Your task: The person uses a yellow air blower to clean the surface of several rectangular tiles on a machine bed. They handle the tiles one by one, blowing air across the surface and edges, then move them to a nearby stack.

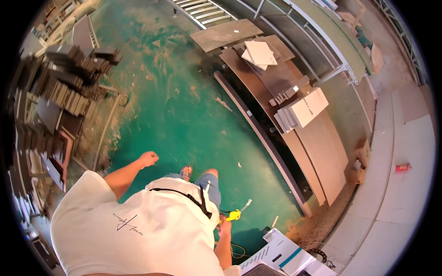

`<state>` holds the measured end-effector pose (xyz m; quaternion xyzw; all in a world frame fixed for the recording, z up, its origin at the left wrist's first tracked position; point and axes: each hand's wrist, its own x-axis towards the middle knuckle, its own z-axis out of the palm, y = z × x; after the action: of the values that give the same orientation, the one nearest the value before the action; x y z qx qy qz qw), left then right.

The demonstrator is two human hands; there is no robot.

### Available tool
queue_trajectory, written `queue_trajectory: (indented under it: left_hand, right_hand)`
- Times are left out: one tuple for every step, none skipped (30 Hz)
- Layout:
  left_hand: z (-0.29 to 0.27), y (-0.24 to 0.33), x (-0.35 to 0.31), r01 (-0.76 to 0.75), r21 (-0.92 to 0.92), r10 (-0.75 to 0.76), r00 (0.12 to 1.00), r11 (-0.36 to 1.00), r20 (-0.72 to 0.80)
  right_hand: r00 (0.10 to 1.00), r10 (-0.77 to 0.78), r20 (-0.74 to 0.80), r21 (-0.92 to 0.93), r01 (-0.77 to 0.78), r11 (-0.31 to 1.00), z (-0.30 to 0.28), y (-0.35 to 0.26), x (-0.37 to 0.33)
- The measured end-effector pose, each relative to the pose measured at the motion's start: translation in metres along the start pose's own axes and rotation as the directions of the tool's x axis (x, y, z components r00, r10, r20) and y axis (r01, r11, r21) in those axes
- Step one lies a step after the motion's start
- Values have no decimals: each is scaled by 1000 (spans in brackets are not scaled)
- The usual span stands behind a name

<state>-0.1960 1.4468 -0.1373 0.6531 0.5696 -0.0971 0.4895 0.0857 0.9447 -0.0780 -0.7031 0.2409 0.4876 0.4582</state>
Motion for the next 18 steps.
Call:
queue_trajectory:
  left_hand:
    - [-19,45,22,25,-97,-25,1000,995,-2]
    - [-35,77,48,30,-80,-31,1000,996,-5]
    - [-45,105,82,11,-118,-16,999,993,-38]
    - [-55,129,112,-8,-155,-3,997,988,-72]
    - [-65,151,139,-4,-152,-8,997,988,-83]
    - [-74,174,172,14,-184,-24,998,983,-52]
    - [-79,198,199,41,-216,-44,999,976,-8]
    - [-84,225,228,47,-214,-50,999,976,-10]
    - [-85,255,252,49,-177,-53,999,983,-13]
    - [-88,283,271,58,-137,-61,998,989,-19]
    - [-88,305,282,81,-119,-82,997,990,-3]
    - [-100,330,304,40,-46,-39,999,998,29]
    - [-104,357,326,-1,20,0,997,1000,82]
    - [-105,383,349,14,42,-19,995,999,103]
    - [-105,413,379,-55,112,41,992,992,122]
    - [-104,444,413,-126,161,106,986,979,131]
    - [-98,467,441,-107,112,93,988,988,124]
    - [-89,491,471,-96,65,88,989,993,123]
  right_hand:
    - [998,44,-34,29,-43,999,15,-27,11]
    - [998,56,-24,39,-55,998,31,-52,28]
    - [998,58,-15,51,-57,997,47,-85,52]
    - [998,61,-7,61,-60,996,63,-117,74]
    - [998,63,5,58,-63,996,80,-146,96]
    - [998,47,-31,19,-46,999,104,-181,118]
    - [996,37,-78,-21,-39,999,120,-216,134]
    - [998,46,-35,-39,-48,998,133,-256,152]
    - [997,61,-38,-40,-63,997,138,-292,179]
    - [997,61,49,-169,-52,984,142,-328,213]
    - [988,83,131,-283,-43,958,144,-354,232]
    - [984,43,172,-182,-11,983,167,-396,250]
    - [981,5,193,-78,10,997,179,-439,259]
    - [968,-12,250,93,-11,996,189,-474,261]
    - [957,-42,288,261,-36,965,195,-505,258]
    - [937,-68,343,358,-63,932,206,-537,255]
    - [940,-51,338,340,-72,938,218,-565,253]
    - [905,-110,410,509,-127,851,233,-588,248]
